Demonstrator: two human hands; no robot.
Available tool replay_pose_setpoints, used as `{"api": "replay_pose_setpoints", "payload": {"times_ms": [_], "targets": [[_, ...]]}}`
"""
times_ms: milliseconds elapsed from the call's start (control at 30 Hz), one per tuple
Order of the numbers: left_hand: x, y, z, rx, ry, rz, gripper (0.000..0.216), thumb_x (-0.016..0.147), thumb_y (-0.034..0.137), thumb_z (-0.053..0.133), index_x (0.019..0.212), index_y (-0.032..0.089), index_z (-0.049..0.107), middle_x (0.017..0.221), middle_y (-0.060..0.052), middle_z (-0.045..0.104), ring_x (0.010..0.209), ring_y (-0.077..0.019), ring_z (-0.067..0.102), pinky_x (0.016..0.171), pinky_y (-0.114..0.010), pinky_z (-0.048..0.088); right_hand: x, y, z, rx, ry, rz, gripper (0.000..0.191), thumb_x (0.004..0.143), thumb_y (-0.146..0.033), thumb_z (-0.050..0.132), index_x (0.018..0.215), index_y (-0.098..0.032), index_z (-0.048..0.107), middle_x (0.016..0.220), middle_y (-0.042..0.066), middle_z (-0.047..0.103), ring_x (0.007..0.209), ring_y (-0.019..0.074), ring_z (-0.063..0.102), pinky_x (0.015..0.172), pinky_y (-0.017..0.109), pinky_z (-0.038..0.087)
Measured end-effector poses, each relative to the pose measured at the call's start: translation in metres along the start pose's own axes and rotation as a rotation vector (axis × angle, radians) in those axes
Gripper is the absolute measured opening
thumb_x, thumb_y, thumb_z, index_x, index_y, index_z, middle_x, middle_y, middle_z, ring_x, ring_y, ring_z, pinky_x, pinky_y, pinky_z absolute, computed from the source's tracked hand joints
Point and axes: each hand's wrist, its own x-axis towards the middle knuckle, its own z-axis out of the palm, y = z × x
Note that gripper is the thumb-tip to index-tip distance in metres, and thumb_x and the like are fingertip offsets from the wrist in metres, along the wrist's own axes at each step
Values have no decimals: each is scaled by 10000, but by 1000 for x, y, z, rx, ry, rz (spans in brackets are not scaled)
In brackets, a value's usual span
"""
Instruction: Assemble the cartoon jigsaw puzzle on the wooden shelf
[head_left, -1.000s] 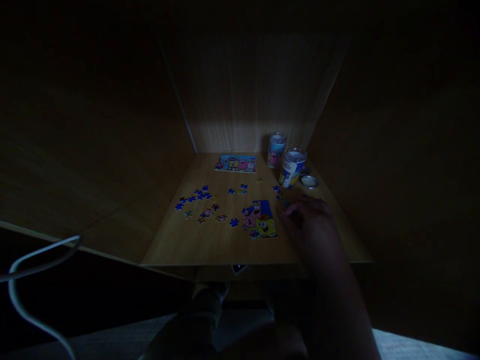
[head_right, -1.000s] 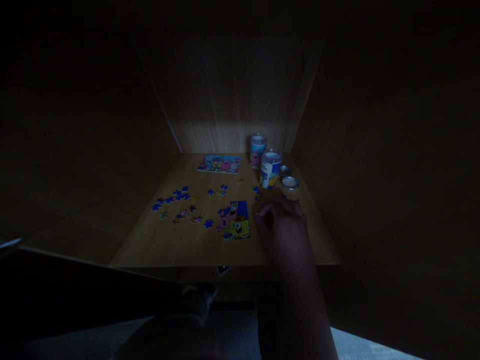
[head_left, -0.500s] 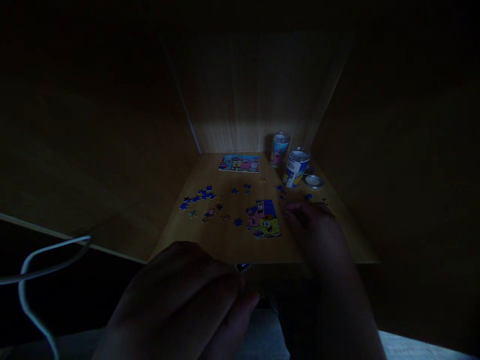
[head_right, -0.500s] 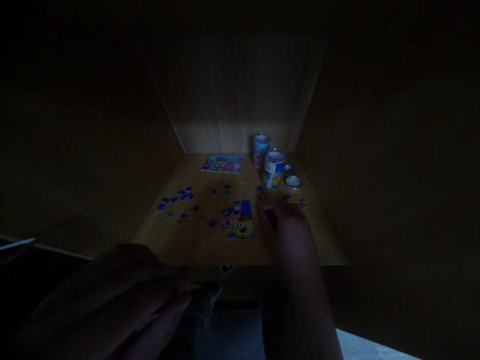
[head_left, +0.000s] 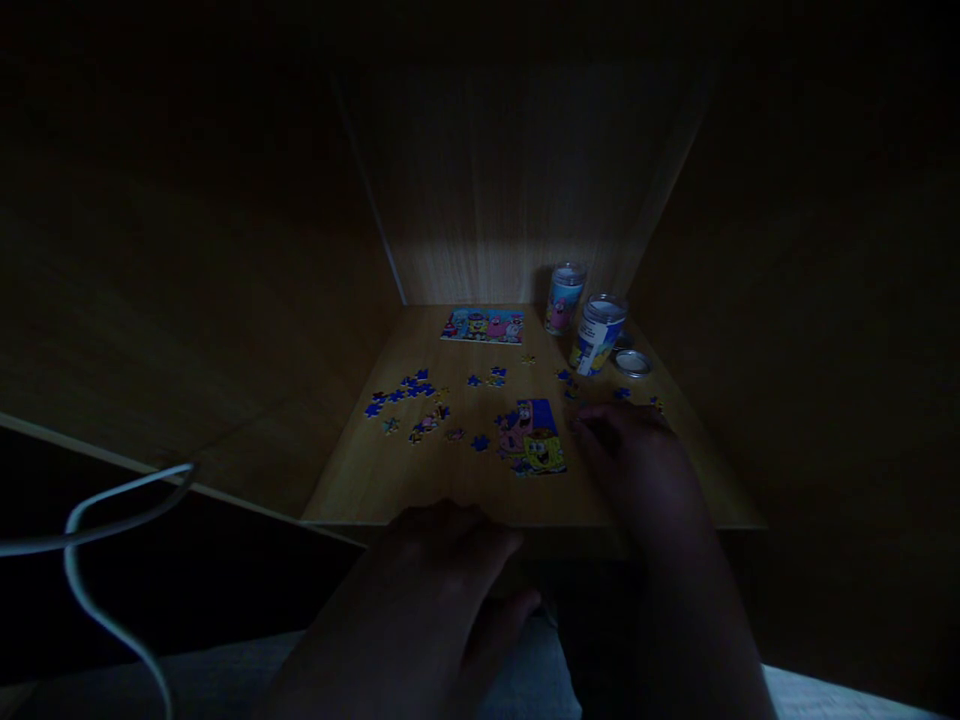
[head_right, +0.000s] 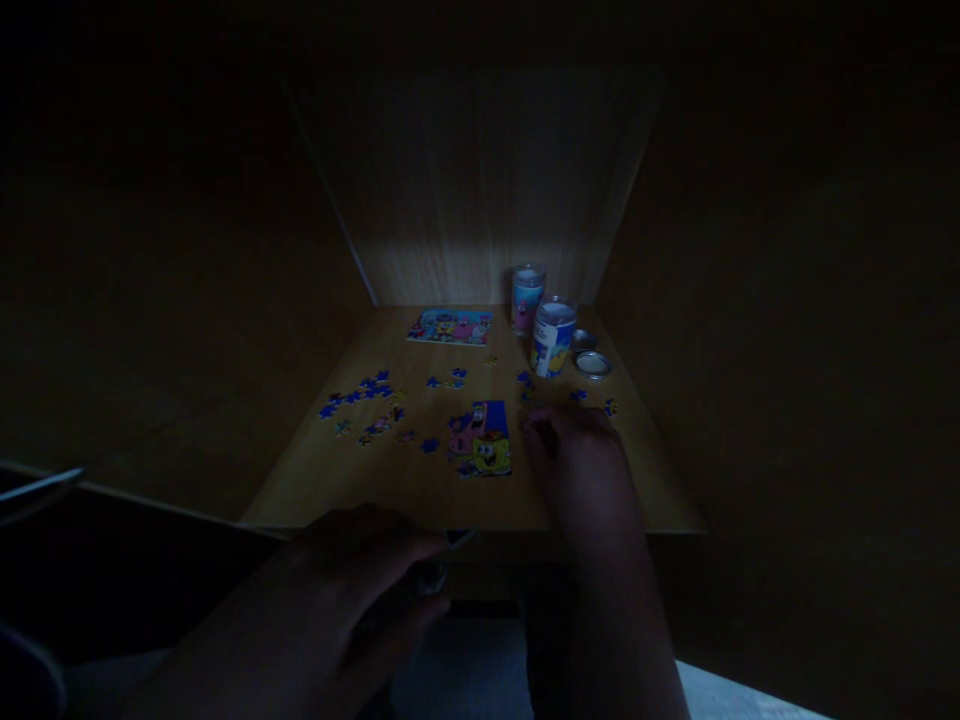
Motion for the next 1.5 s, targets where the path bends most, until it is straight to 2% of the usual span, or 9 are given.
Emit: {"api": "replay_pose_setpoints", "payload": {"times_ms": [133,333,733,933,1100,1200,1333,1500], "targets": [[-1,-10,10,30,-45,-101,249,1030,241,687,1264,306,741,1245,-40,805,1104,-277,781,970,-473,661,1,0,0,-2,5,-7,160,1039,-352,662,1056,-260,792,1112,82,830,1058,299,725,965,443,534],[-3,-21,15,136,89,-147,344,1012,315,709,1350,254,721,1439,-121,750,1252,-342,757,1040,-529,659,1,-3,-2,2,-2,5,162,1038,-358,663,1052,-261,793,1103,79,829,1046,301,726,946,449,536],[3,-34,16,172,102,-185,308,1030,341,692,1304,208,744,1429,-167,753,1271,-367,755,1060,-562,660,1,-1,0,-2,1,-7,153,1030,-348,667,1053,-262,792,1102,69,831,1027,297,731,943,455,542],[0,-34,17,165,120,-170,312,1035,341,698,1321,223,736,1435,-156,748,1258,-348,756,1061,-535,659,1,-1,0,-28,11,1,179,1034,-371,678,1072,-244,798,1085,83,829,996,299,741,901,442,552],[-3,-34,18,150,91,-200,349,1048,349,670,1362,206,724,1462,-175,730,1255,-372,756,1057,-583,661,0,0,1,-39,9,-6,217,1051,-389,653,1087,-230,796,1125,96,832,1023,311,746,926,457,556],[-1,-35,18,148,127,-204,384,1050,348,665,1401,196,701,1504,-183,705,1364,-385,703,1139,-608,616,0,0,1,-37,4,-9,233,1054,-400,640,1078,-225,792,1117,101,830,1030,317,742,930,464,556],[3,-46,18,213,202,-246,533,1040,339,668,1546,188,593,1651,-192,593,1554,-395,543,1253,-636,508,0,0,0,-34,-3,-13,233,1061,-407,621,1076,-238,781,1079,100,819,989,302,738,911,450,551],[6,-64,20,277,171,-353,659,1060,434,616,1632,122,518,1696,-224,542,1588,-402,509,1265,-618,500,0,1,0,-37,-5,-29,257,1072,-410,609,1084,-223,785,1079,112,814,986,298,737,903,438,550]]}}
